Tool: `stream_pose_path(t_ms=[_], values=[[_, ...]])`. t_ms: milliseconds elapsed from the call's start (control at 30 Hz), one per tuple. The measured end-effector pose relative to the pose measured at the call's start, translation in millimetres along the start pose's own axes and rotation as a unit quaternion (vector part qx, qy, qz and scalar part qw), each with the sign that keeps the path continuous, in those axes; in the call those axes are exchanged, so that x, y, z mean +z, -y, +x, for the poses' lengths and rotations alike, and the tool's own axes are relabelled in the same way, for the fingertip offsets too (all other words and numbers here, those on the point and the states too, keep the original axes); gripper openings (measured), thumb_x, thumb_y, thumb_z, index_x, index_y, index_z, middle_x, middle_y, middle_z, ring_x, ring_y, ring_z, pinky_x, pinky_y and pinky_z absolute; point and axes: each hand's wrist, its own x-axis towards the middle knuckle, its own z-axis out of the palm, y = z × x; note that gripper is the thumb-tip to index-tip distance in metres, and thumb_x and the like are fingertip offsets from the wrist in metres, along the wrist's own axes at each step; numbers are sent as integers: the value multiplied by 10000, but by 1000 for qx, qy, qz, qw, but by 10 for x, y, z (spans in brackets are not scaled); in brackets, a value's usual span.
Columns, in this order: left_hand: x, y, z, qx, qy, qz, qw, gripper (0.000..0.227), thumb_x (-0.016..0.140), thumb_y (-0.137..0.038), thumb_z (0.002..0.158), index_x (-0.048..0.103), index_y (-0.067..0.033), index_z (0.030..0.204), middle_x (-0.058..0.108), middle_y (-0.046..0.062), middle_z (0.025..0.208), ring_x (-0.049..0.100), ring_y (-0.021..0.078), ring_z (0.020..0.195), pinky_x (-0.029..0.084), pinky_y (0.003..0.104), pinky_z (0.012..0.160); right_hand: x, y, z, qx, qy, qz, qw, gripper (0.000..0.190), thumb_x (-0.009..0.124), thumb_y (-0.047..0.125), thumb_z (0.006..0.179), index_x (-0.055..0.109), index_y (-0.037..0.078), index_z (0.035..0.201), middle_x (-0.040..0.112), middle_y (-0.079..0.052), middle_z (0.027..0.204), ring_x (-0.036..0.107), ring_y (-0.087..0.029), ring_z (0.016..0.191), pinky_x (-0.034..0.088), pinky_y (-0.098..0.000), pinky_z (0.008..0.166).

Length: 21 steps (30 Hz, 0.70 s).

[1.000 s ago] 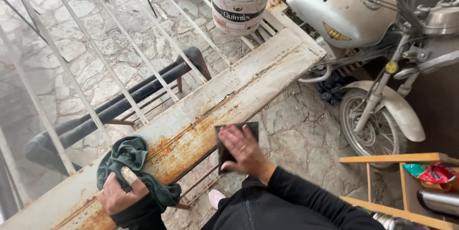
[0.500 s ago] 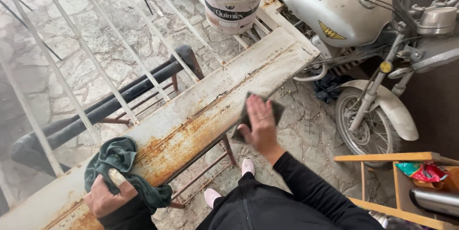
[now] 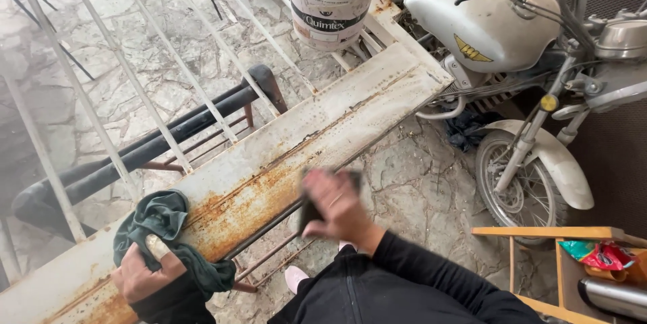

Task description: Wet-sanding a rusty metal frame using sandpaper and a bucket of water, then wiping it clean with a cloth.

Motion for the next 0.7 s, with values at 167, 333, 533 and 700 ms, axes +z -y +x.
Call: stream_pose_path(t_ms=[167, 333, 533, 700], values=[[13, 5, -12, -12, 18, -1, 1000, 271, 610, -162, 1020, 801, 23, 1075, 742, 162, 934, 604, 371, 855, 488, 454, 865, -335, -337, 177, 189, -90, -66, 976, 1003, 64, 723, 998, 396, -74, 1509, 405, -254, 1600, 331, -386, 1526, 143, -556, 1287], [26, 23, 5, -4, 9, 6, 1000, 274, 605, -162, 1042, 821, 7, 1037, 735, 135, 870, 607, 308, 765, 474, 416, 871, -256, -134, 131, 44, -44, -31, 998, 960, 275, 727, 982, 440, -53, 1517, 469, -206, 1576, 385, -357, 1511, 62, -533, 1274], [7, -22, 25, -18, 2, 1, 1000, 245, 634, -154, 1071, 807, 8, 1009, 703, 126, 830, 585, 316, 790, 477, 423, 849, -353, -228, 195, 133, -84, -22, 987, 909, 202, 717, 1002, 402, -18, 1498, 450, -182, 1530, 376, -337, 1483, 162, -535, 1278], [-52, -117, 25, -43, 27, 11, 999, 210, 636, -130, 1062, 792, 5, 1024, 705, 131, 864, 590, 345, 856, 482, 443, 810, -490, -538, 175, 43, -75, -1, 996, 960, 153, 740, 991, 531, -23, 1434, 626, -159, 1385, 516, -337, 1368, 240, -475, 1208]])
